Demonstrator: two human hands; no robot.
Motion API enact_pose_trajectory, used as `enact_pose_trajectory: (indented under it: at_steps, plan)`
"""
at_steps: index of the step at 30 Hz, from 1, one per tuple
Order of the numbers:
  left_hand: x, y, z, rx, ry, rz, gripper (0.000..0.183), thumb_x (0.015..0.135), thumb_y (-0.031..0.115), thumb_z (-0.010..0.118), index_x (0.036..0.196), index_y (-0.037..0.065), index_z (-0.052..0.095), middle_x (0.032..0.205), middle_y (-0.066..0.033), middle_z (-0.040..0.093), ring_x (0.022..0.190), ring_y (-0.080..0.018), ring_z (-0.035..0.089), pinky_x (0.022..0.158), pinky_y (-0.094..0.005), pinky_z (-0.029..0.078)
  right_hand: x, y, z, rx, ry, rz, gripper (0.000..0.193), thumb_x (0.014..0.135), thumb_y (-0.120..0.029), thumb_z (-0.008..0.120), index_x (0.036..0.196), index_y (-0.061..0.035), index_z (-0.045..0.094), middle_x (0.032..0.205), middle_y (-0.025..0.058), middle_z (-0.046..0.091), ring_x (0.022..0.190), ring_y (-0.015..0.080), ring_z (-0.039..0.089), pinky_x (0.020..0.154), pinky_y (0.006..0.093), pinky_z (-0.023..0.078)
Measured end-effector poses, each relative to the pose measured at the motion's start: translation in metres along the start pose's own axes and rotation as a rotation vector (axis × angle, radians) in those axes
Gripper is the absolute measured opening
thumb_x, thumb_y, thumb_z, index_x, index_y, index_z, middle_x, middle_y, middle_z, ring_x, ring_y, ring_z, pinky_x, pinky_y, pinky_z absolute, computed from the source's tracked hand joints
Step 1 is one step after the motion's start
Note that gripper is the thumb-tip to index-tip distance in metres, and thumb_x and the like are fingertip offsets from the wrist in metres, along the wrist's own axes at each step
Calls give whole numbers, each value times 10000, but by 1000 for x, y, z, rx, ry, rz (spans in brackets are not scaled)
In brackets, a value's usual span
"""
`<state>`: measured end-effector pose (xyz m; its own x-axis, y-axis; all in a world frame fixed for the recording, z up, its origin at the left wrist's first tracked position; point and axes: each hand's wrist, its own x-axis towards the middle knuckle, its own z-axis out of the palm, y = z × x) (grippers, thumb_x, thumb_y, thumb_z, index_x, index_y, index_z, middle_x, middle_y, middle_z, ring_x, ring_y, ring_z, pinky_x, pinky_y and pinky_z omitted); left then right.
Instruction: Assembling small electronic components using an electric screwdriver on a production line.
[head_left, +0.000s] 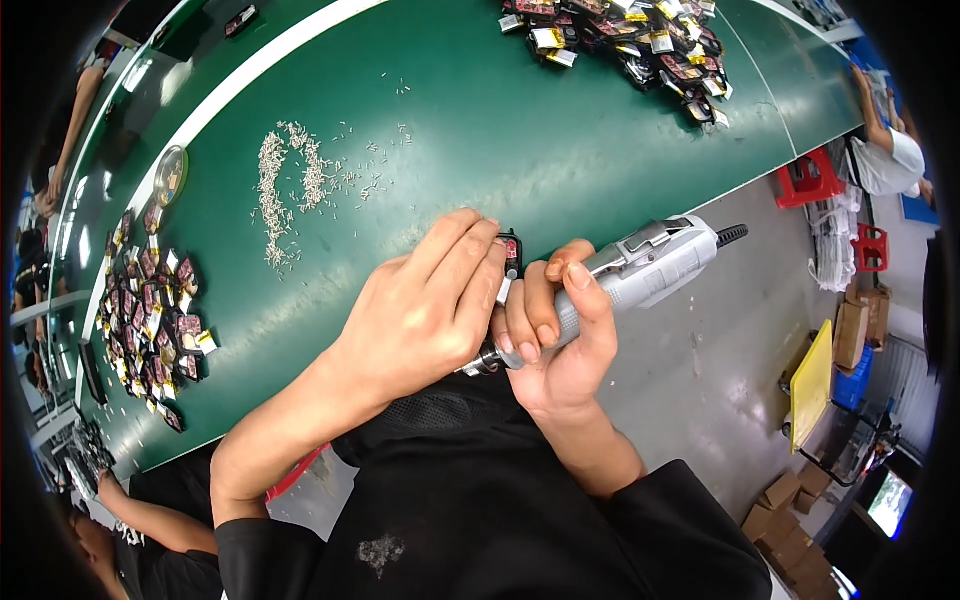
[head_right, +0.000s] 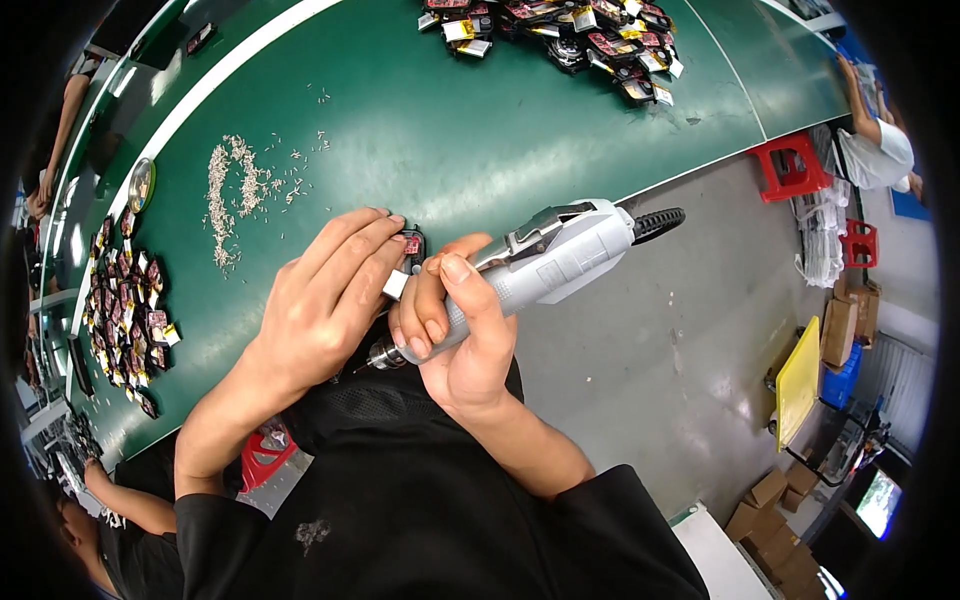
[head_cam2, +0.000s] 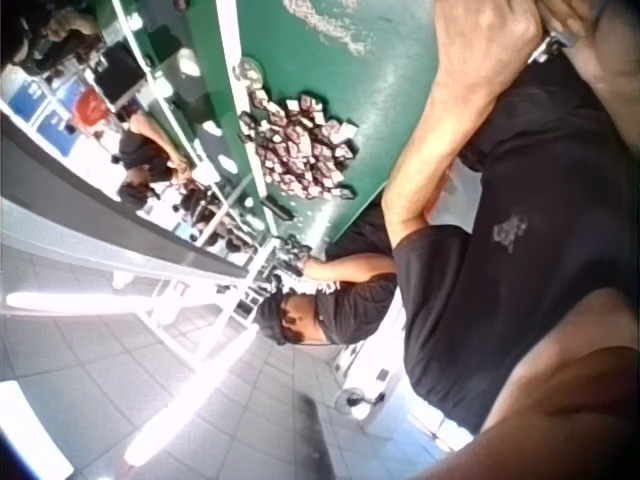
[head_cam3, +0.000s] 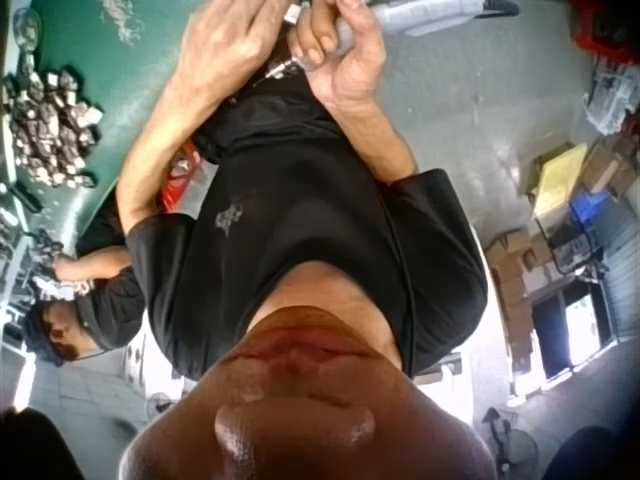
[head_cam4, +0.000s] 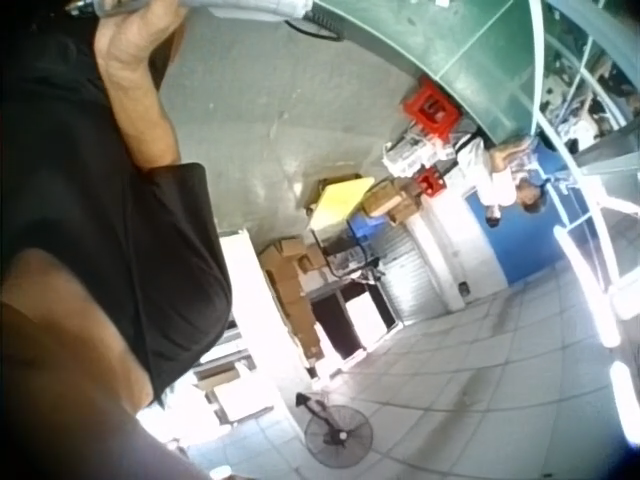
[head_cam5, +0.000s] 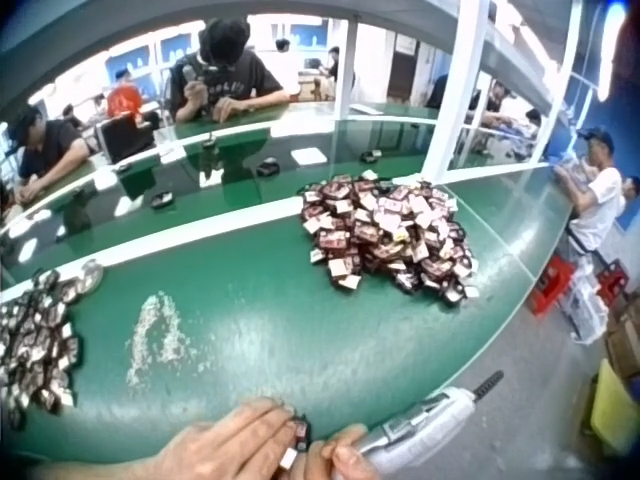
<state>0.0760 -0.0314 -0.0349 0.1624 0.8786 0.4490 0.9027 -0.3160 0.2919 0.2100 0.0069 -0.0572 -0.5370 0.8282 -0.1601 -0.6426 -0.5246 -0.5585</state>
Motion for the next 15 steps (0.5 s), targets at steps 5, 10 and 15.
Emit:
enact_pose_trajectory:
  at_steps: [5, 10, 15]
  plan:
    - [-2, 3, 4, 55, 9, 4, 345, 612, -12, 650, 944, -92, 602, 1008, -187, 620, 941, -330, 617, 679, -353, 555, 1, -1, -4, 68, -19, 12, 111, 927, -169, 446, 903, -65, 477, 499, 11, 369, 379, 125, 373, 418, 283, 371]
    - [-3, 7, -4, 27, -94, -57, 361, 622, -18, 658, 967, -109, 601, 1073, -204, 602, 985, -329, 599, 726, -357, 548, 17, -39, -10, 12, -308, -39, 114, 939, -153, 413, 940, -52, 465, 504, 2, 366, 368, 105, 349, 412, 271, 371]
    - [-10, 12, -5, 133, -156, 6, 400, 629, -36, 651, 1010, -142, 590, 1134, -235, 574, 1010, -343, 583, 768, -366, 542, 51, -75, -2, -151, -540, -204, 212, 976, -254, 397, 1001, -58, 474, 540, -13, 381, 401, 88, 370, 455, 261, 389]
